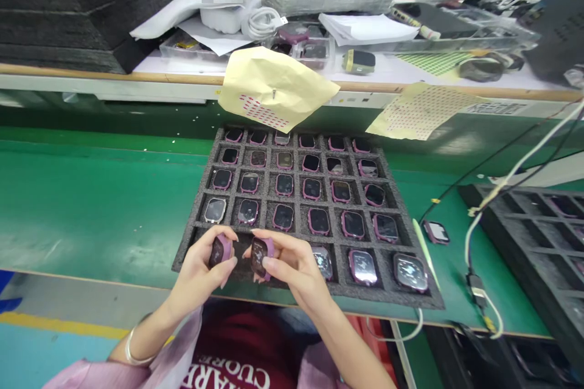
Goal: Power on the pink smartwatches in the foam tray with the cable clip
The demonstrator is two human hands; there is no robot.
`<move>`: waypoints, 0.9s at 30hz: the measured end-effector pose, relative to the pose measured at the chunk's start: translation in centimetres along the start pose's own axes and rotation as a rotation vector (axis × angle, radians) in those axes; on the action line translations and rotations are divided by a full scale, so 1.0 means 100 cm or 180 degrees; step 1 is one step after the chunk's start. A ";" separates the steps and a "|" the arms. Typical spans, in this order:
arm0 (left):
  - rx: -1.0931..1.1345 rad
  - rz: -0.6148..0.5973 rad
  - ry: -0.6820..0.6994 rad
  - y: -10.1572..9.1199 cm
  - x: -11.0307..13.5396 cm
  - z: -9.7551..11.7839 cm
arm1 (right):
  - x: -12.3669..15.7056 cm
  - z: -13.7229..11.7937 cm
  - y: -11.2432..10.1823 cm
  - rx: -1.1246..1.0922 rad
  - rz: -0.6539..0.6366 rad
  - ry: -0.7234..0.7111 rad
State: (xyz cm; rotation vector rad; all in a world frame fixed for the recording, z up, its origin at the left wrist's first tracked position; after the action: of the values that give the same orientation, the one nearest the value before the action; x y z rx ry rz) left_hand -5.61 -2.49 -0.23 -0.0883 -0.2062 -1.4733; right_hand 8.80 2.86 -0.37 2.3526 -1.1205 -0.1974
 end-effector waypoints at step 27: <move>-0.0155 -0.0107 0.0039 0.002 0.003 -0.006 | 0.004 0.002 -0.001 -0.0221 0.0011 0.0046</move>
State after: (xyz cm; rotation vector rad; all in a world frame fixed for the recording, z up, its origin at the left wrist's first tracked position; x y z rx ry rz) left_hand -5.36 -2.86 -0.75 -0.1154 -0.1626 -1.5122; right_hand 8.99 2.54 -0.58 2.2873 -1.0934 -0.2145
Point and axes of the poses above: each hand's wrist, its own x-axis away from the middle knuckle, its own y-axis out of the palm, z = x × y, the point moved 5 cm from there along -x, towards the middle knuckle, and after that the axes turned 3 degrees about -x, right-handed, at the moved point
